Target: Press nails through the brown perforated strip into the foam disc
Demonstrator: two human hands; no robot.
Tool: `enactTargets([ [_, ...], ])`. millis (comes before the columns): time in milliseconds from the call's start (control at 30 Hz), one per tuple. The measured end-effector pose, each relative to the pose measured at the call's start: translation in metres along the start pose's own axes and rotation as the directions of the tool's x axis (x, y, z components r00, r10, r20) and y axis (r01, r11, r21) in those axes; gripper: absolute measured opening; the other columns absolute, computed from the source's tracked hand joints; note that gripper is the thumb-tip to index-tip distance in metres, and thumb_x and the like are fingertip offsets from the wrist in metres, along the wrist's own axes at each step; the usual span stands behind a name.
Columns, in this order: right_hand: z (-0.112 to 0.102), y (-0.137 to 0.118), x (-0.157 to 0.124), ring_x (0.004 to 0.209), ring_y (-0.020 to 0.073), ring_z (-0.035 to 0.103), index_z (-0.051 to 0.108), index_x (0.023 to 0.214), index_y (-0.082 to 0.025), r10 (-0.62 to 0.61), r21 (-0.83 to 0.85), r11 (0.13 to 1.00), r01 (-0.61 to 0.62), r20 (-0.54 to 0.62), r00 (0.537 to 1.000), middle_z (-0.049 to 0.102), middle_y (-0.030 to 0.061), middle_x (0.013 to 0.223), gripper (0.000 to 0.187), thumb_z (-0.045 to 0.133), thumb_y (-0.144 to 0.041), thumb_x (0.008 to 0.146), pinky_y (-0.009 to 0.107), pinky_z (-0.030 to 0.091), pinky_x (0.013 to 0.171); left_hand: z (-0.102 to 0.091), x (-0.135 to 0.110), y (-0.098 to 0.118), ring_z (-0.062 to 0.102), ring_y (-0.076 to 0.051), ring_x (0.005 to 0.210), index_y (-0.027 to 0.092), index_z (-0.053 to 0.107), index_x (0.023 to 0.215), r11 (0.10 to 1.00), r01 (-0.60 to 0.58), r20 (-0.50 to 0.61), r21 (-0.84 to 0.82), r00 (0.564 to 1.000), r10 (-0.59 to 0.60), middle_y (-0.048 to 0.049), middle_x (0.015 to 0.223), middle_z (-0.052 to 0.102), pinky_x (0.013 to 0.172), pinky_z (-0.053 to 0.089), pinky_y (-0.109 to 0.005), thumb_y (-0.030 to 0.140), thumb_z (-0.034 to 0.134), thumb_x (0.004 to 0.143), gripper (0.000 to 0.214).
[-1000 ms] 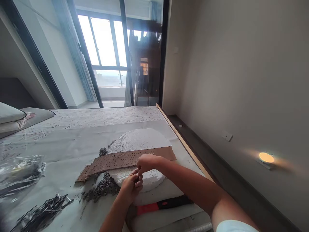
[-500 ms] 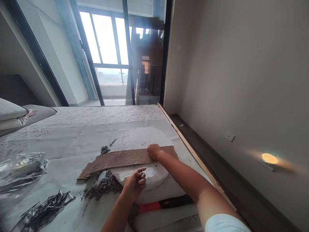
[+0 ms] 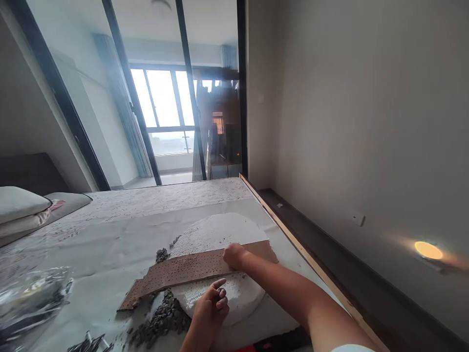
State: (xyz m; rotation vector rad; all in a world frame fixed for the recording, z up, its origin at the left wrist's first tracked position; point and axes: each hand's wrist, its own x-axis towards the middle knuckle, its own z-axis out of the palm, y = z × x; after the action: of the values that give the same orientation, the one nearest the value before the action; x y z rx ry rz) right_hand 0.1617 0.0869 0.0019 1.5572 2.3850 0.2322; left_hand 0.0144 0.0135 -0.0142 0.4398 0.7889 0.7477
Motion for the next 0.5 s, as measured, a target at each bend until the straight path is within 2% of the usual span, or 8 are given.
enactTargets([
  [267, 0.001, -0.004, 0.008, 0.083, 0.0286, 0.067, 0.07, 0.087, -0.006, -0.026, -0.042, 0.999, 0.026, 0.01, 1.0, 0.07, 0.0191, 0.087, 0.023, 0.061, -0.004, 0.066, 0.033, 0.053, 0.069, -0.012, 0.005, -0.002, 0.029, -0.004, 0.035, 0.017, 0.045, 0.09, 0.996, 0.004, -0.005, -0.084, 1.0, -0.005, 0.0064, 0.051, 0.039, 0.042, 0.012, -0.017, 0.007, 0.044, 0.059, 0.033],
  [400, 0.0, -0.002, 0.009, 0.083, 0.0291, 0.067, 0.07, 0.087, -0.006, -0.028, -0.031, 0.999, 0.028, -0.004, 1.0, 0.069, 0.0193, 0.087, 0.025, 0.064, -0.01, 0.063, 0.033, 0.053, 0.072, -0.017, 0.012, 0.0, 0.029, -0.005, 0.034, 0.018, 0.044, 0.089, 0.995, 0.039, 0.0, -0.096, 0.999, -0.039, 0.006, 0.049, 0.038, 0.042, 0.012, -0.018, 0.006, 0.044, 0.059, 0.032],
  [500, -0.002, -0.002, 0.005, 0.084, 0.0288, 0.066, 0.07, 0.091, -0.007, 0.044, 0.068, 0.997, -0.041, -0.037, 0.998, 0.069, 0.0179, 0.087, 0.031, 0.066, -0.016, 0.061, 0.033, 0.052, 0.074, -0.019, 0.014, 0.002, 0.028, -0.006, 0.034, 0.018, 0.044, 0.091, 0.994, 0.053, 0.0, -0.091, 0.999, -0.053, 0.0061, 0.049, 0.037, 0.042, 0.014, -0.018, 0.006, 0.042, 0.061, 0.032],
])
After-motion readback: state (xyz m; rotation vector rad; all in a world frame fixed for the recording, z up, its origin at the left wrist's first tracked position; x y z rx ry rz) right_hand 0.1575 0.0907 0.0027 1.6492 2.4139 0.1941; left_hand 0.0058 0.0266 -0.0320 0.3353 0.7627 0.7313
